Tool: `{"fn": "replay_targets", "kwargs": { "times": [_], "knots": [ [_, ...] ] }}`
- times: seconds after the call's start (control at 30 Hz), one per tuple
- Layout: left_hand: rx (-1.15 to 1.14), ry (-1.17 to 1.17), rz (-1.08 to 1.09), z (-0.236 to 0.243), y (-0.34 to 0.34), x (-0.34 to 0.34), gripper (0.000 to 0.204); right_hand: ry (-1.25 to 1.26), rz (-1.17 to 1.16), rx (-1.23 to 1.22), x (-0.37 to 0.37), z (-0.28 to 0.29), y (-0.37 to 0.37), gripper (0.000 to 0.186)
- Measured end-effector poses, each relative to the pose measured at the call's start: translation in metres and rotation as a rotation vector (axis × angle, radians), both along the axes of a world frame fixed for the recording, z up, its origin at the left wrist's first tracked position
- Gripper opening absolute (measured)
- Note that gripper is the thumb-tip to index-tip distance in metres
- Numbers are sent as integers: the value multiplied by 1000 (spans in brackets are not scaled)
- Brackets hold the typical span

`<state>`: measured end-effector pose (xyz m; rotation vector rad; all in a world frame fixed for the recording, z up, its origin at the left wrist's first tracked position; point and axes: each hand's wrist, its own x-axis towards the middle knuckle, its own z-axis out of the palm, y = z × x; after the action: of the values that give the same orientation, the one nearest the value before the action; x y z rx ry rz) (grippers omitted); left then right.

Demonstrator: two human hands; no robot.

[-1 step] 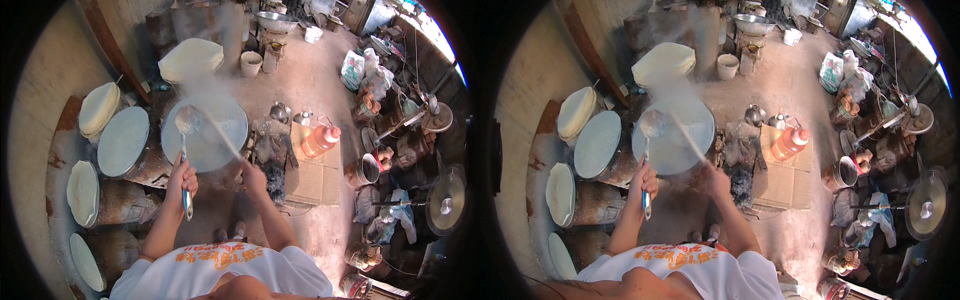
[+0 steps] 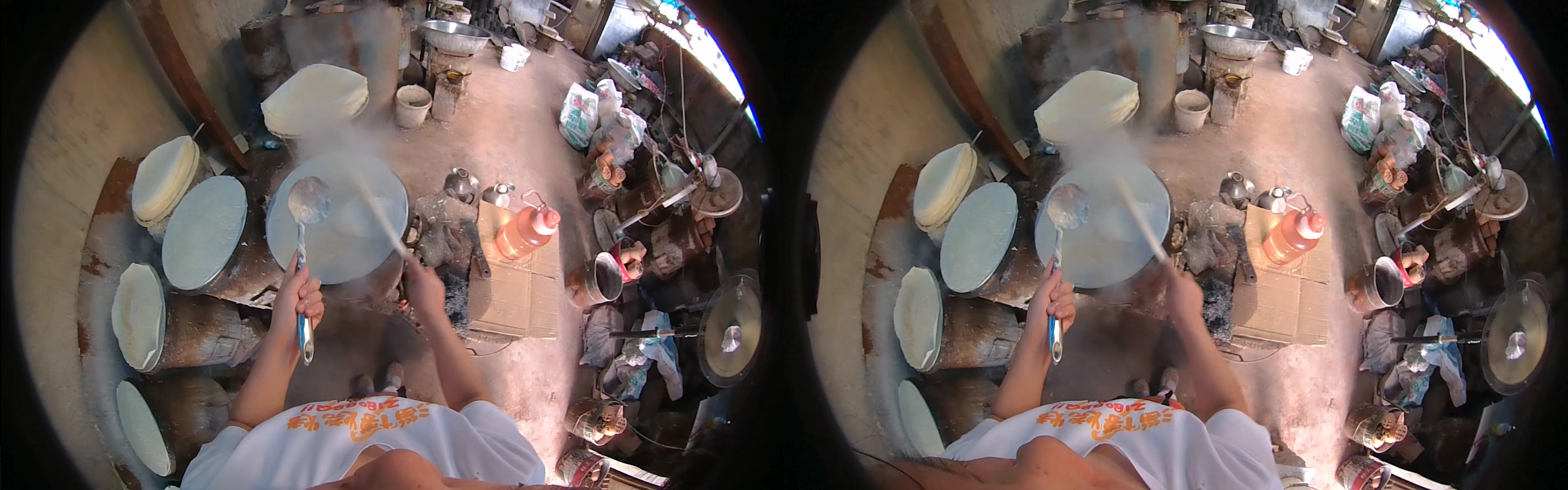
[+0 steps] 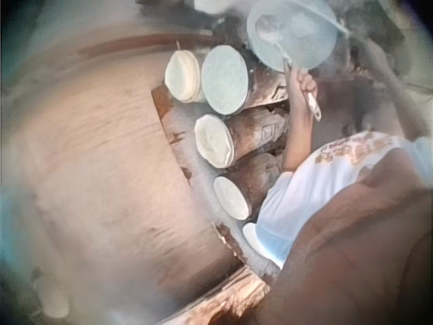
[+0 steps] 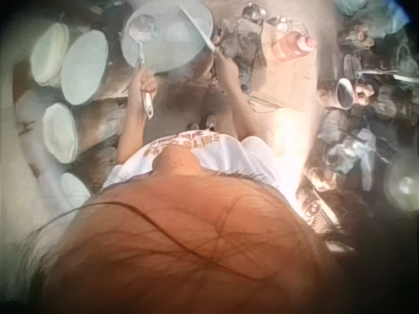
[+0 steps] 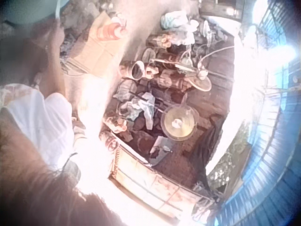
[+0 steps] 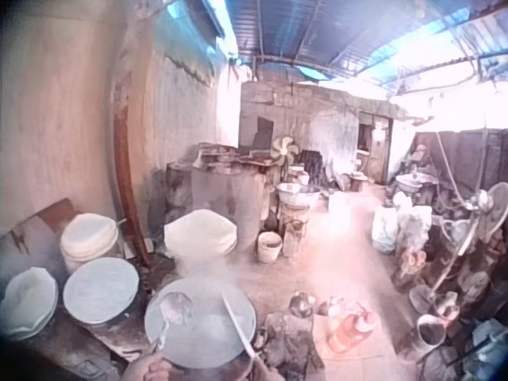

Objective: The person uses a ladle to pour liquid batter onto several circular heated plates, spreads the batter into thin layers with a wooden stick, and peels the cooked wrappers off the plates by hand.

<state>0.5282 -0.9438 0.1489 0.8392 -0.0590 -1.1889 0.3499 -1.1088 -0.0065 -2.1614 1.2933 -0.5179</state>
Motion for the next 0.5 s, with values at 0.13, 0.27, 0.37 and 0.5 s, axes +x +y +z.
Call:
{"fn": "replay_targets", "kwargs": {
  "times": [0.13, 0.27, 0.37, 0.5],
  "knots": [
    [32, 161, 12, -9, 11, 10, 41, -11, 116, 33, -7, 6, 13, 35],
    [1, 301, 52, -13, 19, 14, 28, -13, 183, -52, -2, 6, 2, 35],
    [-32, 383, 33, -12, 14, 12, 22, 19, 121, -75, -20, 8, -24, 38],
    [-28, 520, 53, -36, -2, 25, 16, 62, 318, -95, -30, 4, 9, 37]
  ]
}}
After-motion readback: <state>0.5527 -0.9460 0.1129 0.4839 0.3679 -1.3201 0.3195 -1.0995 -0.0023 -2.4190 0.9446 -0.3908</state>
